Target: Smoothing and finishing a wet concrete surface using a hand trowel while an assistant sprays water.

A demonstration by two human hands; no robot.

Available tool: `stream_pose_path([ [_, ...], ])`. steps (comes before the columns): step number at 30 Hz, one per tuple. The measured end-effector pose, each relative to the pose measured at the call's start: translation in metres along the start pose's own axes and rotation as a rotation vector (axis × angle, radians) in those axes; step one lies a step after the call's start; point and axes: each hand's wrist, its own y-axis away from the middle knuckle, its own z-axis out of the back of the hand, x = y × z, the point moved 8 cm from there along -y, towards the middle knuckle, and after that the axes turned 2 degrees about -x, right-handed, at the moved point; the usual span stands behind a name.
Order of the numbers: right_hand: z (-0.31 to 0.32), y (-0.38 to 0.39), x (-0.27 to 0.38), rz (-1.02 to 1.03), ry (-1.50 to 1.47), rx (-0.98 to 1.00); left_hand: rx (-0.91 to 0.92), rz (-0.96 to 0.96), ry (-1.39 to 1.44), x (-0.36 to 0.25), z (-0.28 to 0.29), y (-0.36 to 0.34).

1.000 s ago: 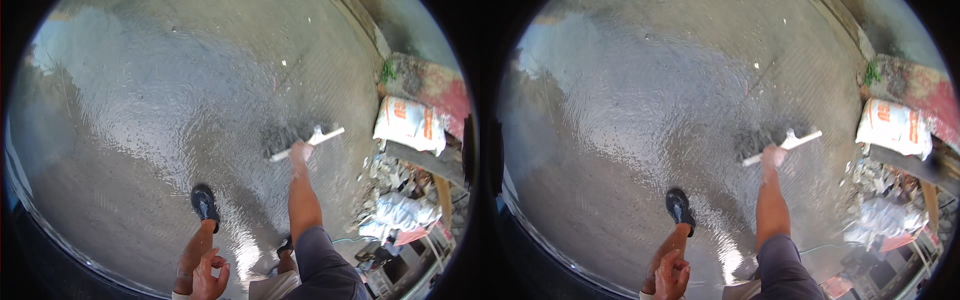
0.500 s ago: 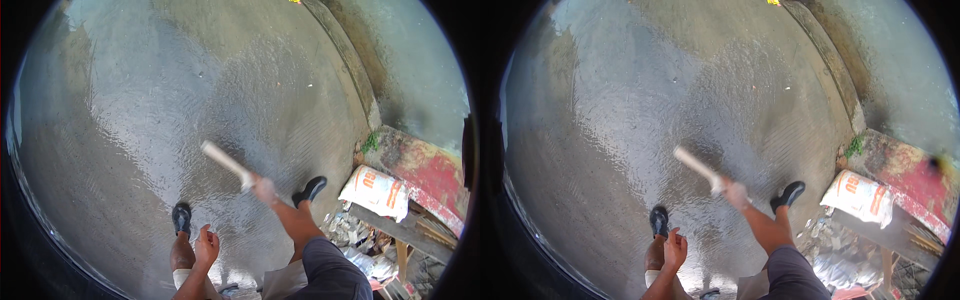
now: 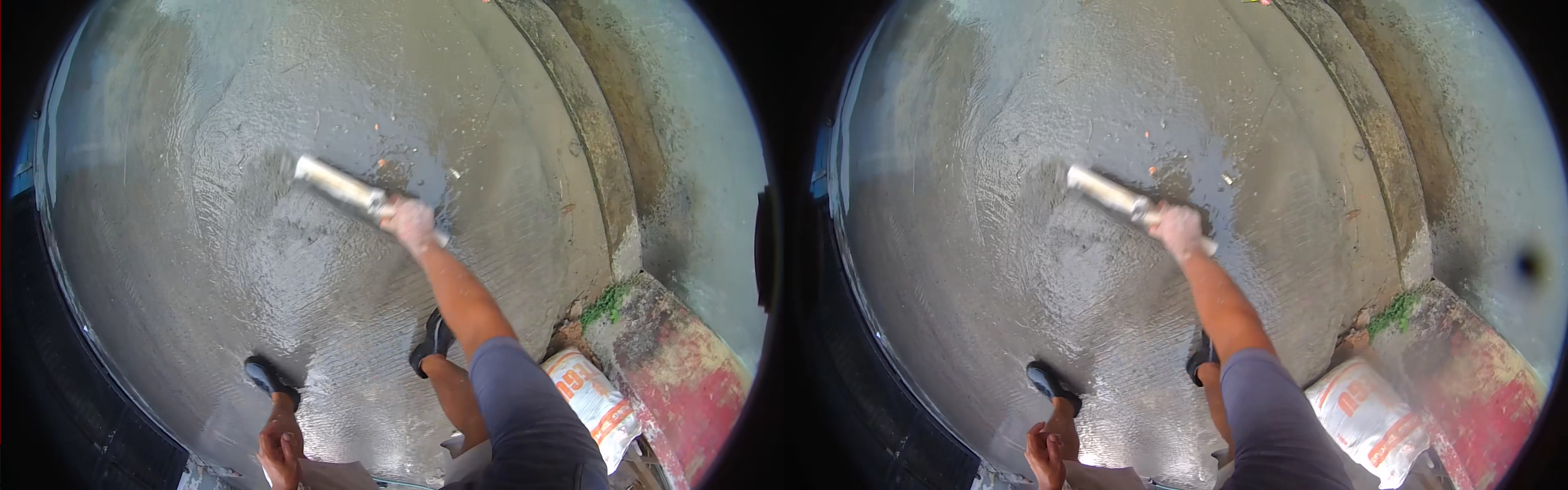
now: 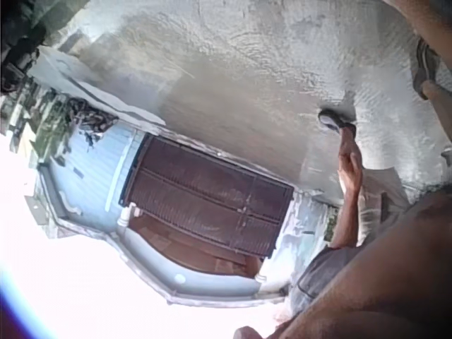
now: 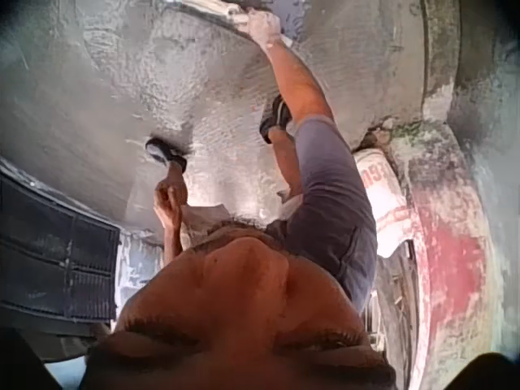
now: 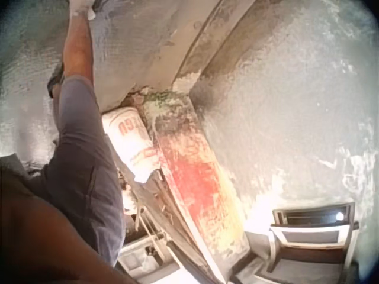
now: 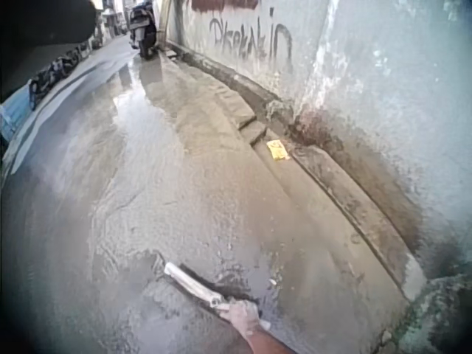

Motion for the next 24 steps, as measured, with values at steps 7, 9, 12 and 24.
stream_pose_path([
  [7, 0.201, -0.1, -0.199, -0.268, 0.228, -0.422, 0.068, 0.078, 0.378, -0.164, -0.045, 0.019],
  [9, 0.219, -0.088, -0.208, -0.184, 0.088, -0.568, 0.078, 0.089, 0.426, -0.177, -0.063, 0.021],
  [12, 0.173, -0.03, -0.174, -0.084, -0.369, -0.448, 0.173, 0.081, 0.563, -0.188, -0.107, -0.001],
  [24, -0.008, 0.052, -0.112, 0.229, -0.09, 0.372, 0.15, 0.212, 0.34, -0.241, -0.174, -0.016],
])
